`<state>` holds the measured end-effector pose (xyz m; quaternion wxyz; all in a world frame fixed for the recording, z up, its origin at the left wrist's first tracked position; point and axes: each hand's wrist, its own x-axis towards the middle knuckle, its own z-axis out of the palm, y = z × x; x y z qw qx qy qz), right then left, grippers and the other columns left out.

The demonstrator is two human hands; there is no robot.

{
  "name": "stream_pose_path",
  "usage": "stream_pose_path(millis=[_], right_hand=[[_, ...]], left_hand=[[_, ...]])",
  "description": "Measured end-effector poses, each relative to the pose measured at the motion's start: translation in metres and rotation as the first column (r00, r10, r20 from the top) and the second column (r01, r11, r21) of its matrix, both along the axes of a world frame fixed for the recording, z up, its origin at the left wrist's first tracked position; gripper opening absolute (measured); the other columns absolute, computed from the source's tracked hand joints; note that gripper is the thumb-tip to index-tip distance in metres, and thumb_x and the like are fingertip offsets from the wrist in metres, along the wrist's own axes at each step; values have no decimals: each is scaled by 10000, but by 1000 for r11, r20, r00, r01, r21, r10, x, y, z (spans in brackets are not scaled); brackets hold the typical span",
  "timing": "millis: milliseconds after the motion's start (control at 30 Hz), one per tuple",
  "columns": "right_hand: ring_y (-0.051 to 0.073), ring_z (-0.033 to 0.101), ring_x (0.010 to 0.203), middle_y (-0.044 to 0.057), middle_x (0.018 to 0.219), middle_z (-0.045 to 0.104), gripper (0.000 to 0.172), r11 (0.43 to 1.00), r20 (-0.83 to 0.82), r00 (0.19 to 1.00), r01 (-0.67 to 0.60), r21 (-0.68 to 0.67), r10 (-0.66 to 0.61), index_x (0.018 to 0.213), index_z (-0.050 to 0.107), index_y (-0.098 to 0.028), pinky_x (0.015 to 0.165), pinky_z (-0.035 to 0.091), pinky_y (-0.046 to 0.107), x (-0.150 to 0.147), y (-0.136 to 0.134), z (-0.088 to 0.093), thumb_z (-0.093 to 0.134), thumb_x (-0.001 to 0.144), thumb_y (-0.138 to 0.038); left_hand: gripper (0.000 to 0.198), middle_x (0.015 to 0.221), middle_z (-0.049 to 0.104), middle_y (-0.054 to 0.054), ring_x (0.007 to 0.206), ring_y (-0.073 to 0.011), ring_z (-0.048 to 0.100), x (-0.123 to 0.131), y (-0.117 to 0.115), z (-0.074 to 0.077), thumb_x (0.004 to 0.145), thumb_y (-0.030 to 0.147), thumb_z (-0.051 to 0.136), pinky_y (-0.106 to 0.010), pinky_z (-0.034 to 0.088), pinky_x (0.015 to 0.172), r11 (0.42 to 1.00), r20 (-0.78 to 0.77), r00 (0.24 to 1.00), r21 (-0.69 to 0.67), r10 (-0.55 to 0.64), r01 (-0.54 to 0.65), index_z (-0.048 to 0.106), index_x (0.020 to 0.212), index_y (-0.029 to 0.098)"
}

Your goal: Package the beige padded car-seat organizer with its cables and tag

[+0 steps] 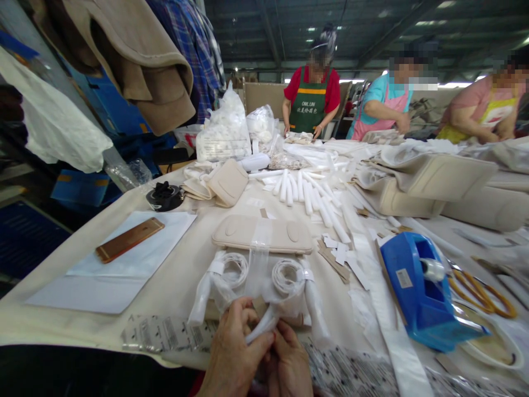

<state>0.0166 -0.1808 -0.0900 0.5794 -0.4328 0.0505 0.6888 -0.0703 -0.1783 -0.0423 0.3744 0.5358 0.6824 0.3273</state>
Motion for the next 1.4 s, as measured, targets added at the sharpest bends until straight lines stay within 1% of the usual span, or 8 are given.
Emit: stream_pose_path(millis=[200, 367, 500, 700, 1000, 1233, 1300, 1400], right_hand=[[63, 469, 416, -10, 542, 644, 451, 1000, -18, 1000, 23, 14, -22, 625, 692, -188, 399, 342, 172, 0, 5, 2, 902, 244, -309], [77, 531, 464, -7, 584, 642, 435, 978, 47, 983, -182, 106, 178, 766, 684, -160, 465, 419, 186, 19, -1, -14, 888, 424, -333], [77, 463, 380, -54, 450, 535, 429, 934, 273, 913, -341, 102, 304, 860, 659, -165, 391, 359, 174, 31, -7, -19, 800, 570, -447], [117, 520, 453, -18, 517, 596, 321, 942, 562, 805, -311, 127, 191, 806, 681, -159, 453, 416, 217, 26, -7, -18, 724, 623, -420], [93, 489, 395, -46, 451, 564, 387, 985, 391, 911, -166, 56, 131, 797, 638, -154, 415, 391, 189, 22, -7, -15, 762, 557, -431], [71, 430, 338, -63, 365, 510, 348, 986, 254, 959, -150, 67, 128, 687, 625, -160, 376, 317, 169, 25, 3, -15, 815, 479, -365], [60, 417, 341, -63, 375, 514, 332, 987, 209, 971, -136, 80, 117, 653, 625, -159, 374, 300, 163, 26, 4, -12, 826, 457, -335], [56, 434, 370, -43, 418, 547, 308, 981, 165, 974, -171, 91, 154, 665, 651, -146, 397, 317, 162, 30, 3, -8, 827, 480, -318]], left_hand=[[251, 828, 671, -37, 733, -207, 619, 2, 5, 0, 677, 273, 607, -299, 493, 651, 999, 104, 994, -33, -26, 29, 590, 913, 191], [218, 909, 654, -21, 819, -205, 596, -1, 2, -11, 699, 264, 587, -316, 466, 748, 998, 16, 998, 12, -62, 61, 619, 912, 226], [164, 874, 648, -4, 886, -215, 586, -2, 1, -9, 751, 276, 550, -319, 424, 786, 985, -99, 981, 45, -164, 169, 611, 902, 253], [247, 792, 623, 24, 770, -166, 590, 5, 12, 5, 683, 68, 459, -264, 394, 704, 955, -70, 954, -88, -291, 284, 498, 871, 224], [153, 701, 621, 26, 688, -176, 604, 8, 10, -7, 757, 274, 516, -271, 424, 644, 985, -62, 984, -26, -170, 168, 572, 892, 227], [146, 669, 657, 43, 603, -134, 630, 4, 5, -26, 808, 247, 555, -209, 480, 575, 952, -174, 969, 221, -174, 211, 585, 949, 229], [145, 691, 672, 40, 597, -115, 637, 3, 4, -31, 839, 231, 543, -180, 487, 555, 905, -216, 957, 337, -194, 259, 576, 980, 224], [143, 696, 677, 27, 605, -112, 650, 4, 4, -35, 871, 210, 514, -168, 500, 556, 779, -332, 933, 546, -136, 308, 559, 1007, 206]])
